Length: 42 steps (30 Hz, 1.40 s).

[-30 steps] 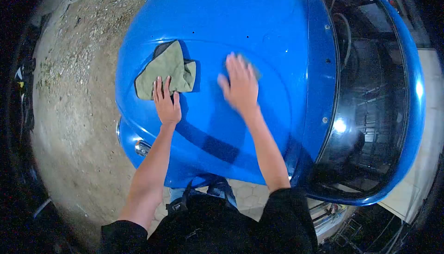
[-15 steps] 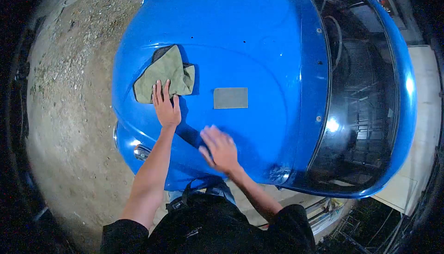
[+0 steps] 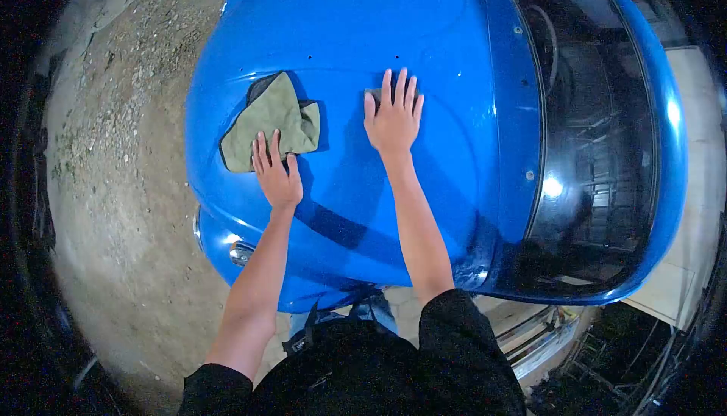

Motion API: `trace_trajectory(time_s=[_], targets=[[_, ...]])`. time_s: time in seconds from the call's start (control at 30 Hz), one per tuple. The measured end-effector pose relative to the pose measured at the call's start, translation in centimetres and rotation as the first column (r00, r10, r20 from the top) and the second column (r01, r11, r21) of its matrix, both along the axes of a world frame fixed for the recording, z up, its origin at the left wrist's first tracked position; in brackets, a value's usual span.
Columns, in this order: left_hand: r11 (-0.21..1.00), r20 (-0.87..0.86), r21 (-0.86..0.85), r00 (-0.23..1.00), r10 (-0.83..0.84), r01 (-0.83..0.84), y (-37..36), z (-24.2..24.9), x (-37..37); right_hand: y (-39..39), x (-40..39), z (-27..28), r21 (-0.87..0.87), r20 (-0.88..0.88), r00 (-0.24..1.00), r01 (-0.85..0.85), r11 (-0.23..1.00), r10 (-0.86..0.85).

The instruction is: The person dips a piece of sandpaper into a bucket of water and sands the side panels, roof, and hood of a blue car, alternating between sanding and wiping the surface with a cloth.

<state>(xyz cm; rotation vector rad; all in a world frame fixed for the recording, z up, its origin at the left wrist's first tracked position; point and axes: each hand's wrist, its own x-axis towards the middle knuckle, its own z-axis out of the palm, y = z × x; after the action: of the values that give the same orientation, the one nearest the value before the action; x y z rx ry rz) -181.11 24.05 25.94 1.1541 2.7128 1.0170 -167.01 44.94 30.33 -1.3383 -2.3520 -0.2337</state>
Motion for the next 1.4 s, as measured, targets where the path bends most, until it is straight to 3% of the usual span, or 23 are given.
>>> trace_trajectory(time_s=[0.13, 0.2, 0.3, 0.47, 0.57, 0.63, 0.77, 0.83, 0.9, 0.97, 1.07, 1.13, 1.33, 1.4], targets=[[1.0, -0.01, -0.011, 1.0, -0.008, 0.008, -0.2, -0.4, 0.0, -12.0, 7.1, 2.1, -0.182, 0.074, 0.996, -0.027, 0.983, 0.041], [1.0, 0.004, -0.016, 1.0, 0.001, -0.001, 0.0, -0.2, 0.1, -17.3, 11.6, 0.1, -0.264, 0.122, 0.992, 0.072, 0.962, -0.04], [1.0, 0.0, -0.026, 1.0, -0.009, 0.009, -0.1, -0.2, -0.2, -15.9, 12.0, 0.9, -0.232, 0.13, 0.989, 0.096, 0.968, -0.067], [1.0, -0.011, 0.002, 1.0, -0.015, 0.015, -0.1, -0.6, -0.2, 0.6, 9.0, 1.4, 0.041, 0.066, 0.979, 0.188, 0.981, -0.191], [1.0, -0.033, 0.016, 0.999, -0.022, 0.023, 0.0, -0.9, -0.3, -2.3, 10.5, 1.5, -0.043, 0.06, 0.991, 0.126, 0.991, -0.123], [1.0, -0.023, 0.016, 0.999, -0.024, 0.024, -0.2, -0.8, -0.2, -9.8, 13.5, 2.0, -0.171, 0.034, 0.997, 0.08, 0.982, -0.075], [1.0, -0.017, 0.002, 1.0, -0.016, 0.016, 0.2, -1.4, -0.2, -22.5, 22.3, -0.7, -0.39, 0.125, 0.981, 0.187, 0.901, -0.15], [0.999, -0.04, 0.019, 0.999, -0.033, 0.034, 0.1, -1.6, -0.5, -22.7, 22.5, 0.3, -0.408, 0.124, 0.983, 0.176, 0.896, -0.137], [0.998, -0.077, 0.05, 0.996, -0.04, 0.044, 0.3, -2.0, -0.7, -22.8, 22.0, 0.2, -0.31, 0.108, 0.982, 0.181, 0.934, -0.154], [0.996, -0.104, 0.076, 0.994, -0.037, 0.045, 0.2, -2.5, -0.8, -22.7, 21.7, 0.0, -0.273, -0.011, 0.984, 0.171, 0.947, -0.18], [0.996, -0.159, 0.072, 0.987, -0.037, 0.049, -0.3, -3.6, -1.2, -21.1, 21.6, 1.7, -0.15, -0.071, 0.993, 0.081, 0.985, -0.093], [0.997, -0.134, 0.046, 0.99, -0.047, 0.053, -0.2, -4.1, -1.5, -18.8, 21.9, 1.6, -0.176, -0.095, 0.996, -0.015, 0.984, -0.002], [0.933, 0.056, -0.023, 0.932, -0.358, 0.36, -0.5, -0.8, 3.9, -14.5, 24.2, -1.7, 0.019, -0.248, 0.918, -0.316, 0.949, 0.311], [0.894, 0.037, -0.053, 0.895, -0.444, 0.445, -0.5, 2.7, 6.9, -13.9, 24.4, -2.1, -0.03, -0.261, 0.884, -0.408, 0.912, 0.387]])
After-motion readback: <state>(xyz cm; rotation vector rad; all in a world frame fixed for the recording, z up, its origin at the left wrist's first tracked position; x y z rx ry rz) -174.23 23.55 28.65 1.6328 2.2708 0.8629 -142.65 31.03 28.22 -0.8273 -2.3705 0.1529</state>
